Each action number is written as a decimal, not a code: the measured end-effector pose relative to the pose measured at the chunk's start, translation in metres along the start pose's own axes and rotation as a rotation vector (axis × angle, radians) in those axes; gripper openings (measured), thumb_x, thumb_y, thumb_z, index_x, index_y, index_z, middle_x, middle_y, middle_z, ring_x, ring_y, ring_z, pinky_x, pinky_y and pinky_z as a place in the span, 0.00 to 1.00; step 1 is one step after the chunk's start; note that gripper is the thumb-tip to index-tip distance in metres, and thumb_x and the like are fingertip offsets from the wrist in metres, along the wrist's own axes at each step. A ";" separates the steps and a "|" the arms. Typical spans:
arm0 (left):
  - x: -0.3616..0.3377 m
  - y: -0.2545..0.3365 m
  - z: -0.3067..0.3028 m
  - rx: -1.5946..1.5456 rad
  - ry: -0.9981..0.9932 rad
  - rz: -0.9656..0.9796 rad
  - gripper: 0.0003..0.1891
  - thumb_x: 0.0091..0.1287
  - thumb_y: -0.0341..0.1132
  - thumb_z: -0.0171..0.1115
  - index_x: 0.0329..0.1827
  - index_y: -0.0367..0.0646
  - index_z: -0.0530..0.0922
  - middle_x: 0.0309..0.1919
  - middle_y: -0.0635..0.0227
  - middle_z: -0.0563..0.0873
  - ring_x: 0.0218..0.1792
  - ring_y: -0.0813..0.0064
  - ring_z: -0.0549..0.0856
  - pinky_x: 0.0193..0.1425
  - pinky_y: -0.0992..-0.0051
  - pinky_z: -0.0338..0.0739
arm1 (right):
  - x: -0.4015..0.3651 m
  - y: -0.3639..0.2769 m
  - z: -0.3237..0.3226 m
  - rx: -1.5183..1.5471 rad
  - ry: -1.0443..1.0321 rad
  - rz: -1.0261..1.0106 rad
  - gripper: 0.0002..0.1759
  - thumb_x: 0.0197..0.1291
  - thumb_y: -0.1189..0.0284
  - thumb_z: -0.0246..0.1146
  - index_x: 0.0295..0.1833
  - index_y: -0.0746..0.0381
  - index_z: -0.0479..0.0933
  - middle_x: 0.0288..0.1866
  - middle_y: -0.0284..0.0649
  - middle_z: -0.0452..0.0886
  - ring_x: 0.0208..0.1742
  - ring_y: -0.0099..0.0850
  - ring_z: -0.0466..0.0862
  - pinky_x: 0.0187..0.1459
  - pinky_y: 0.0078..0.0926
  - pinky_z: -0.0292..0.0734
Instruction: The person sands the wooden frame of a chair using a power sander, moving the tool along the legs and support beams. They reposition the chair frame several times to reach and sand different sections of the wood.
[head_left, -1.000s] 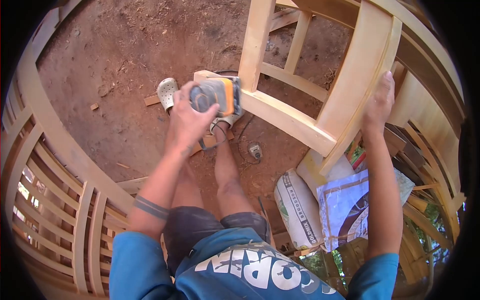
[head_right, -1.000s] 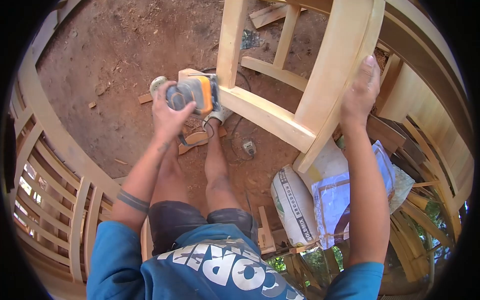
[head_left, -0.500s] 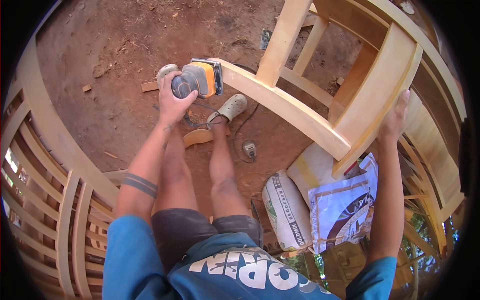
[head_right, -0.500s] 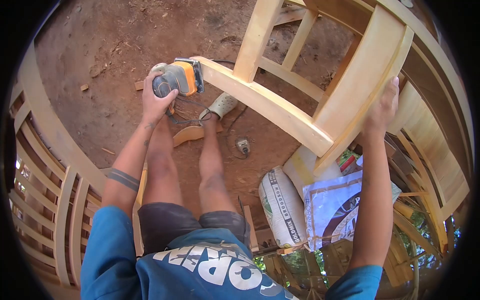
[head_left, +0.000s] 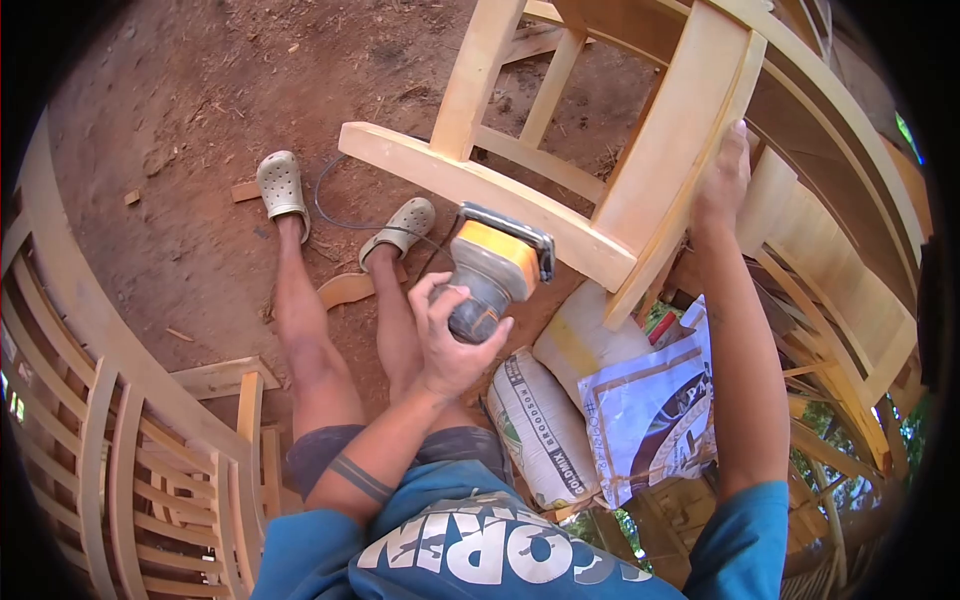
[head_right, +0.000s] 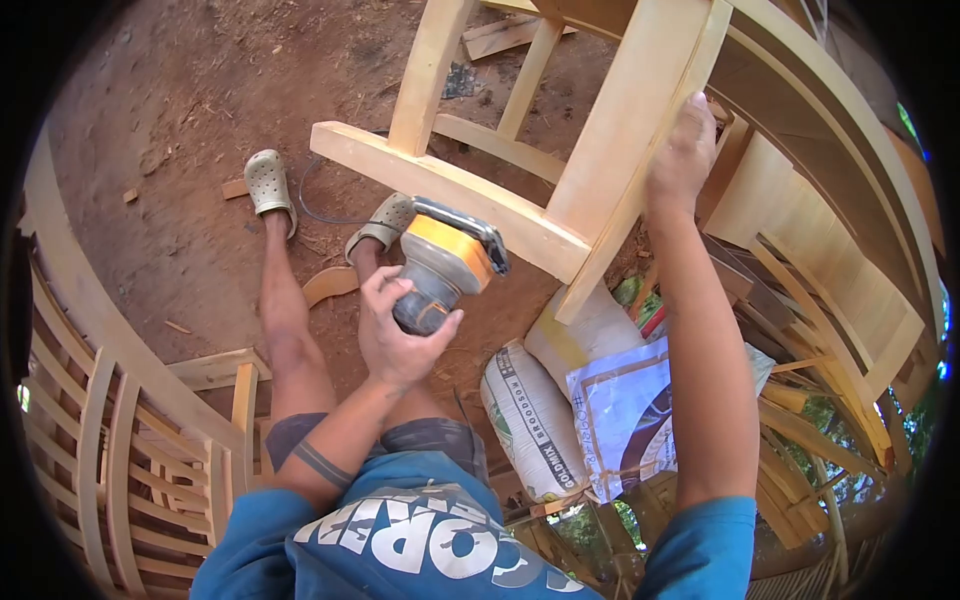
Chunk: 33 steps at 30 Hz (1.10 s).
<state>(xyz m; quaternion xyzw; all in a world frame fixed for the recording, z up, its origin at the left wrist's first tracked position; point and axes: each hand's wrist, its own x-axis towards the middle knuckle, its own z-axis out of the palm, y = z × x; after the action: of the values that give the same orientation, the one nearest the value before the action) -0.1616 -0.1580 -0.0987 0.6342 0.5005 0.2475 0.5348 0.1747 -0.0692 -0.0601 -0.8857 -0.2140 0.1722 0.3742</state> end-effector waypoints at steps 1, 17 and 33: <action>-0.007 0.006 0.009 -0.046 0.019 -0.002 0.45 0.46 0.30 0.84 0.65 0.52 0.63 0.59 0.50 0.69 0.59 0.51 0.75 0.61 0.56 0.74 | 0.002 0.002 0.000 -0.010 0.004 -0.011 0.31 0.81 0.49 0.48 0.63 0.69 0.75 0.53 0.41 0.82 0.52 0.27 0.79 0.58 0.27 0.74; -0.044 0.052 0.052 -0.054 0.084 0.105 0.48 0.43 0.29 0.87 0.65 0.58 0.64 0.61 0.47 0.67 0.60 0.47 0.75 0.60 0.53 0.75 | -0.004 -0.012 0.006 -0.017 0.029 0.030 0.34 0.80 0.49 0.50 0.67 0.71 0.72 0.57 0.45 0.82 0.56 0.29 0.80 0.61 0.30 0.75; 0.015 -0.036 -0.012 0.142 0.096 0.115 0.43 0.46 0.29 0.81 0.66 0.53 0.66 0.57 0.52 0.70 0.57 0.51 0.76 0.60 0.57 0.76 | 0.000 0.001 0.003 0.015 0.014 -0.022 0.33 0.80 0.49 0.49 0.66 0.70 0.73 0.56 0.43 0.82 0.56 0.29 0.79 0.62 0.29 0.73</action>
<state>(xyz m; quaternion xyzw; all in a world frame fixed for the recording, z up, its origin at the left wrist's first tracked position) -0.1791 -0.1420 -0.1321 0.6856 0.5045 0.2721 0.4489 0.1732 -0.0680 -0.0624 -0.8817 -0.2199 0.1635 0.3842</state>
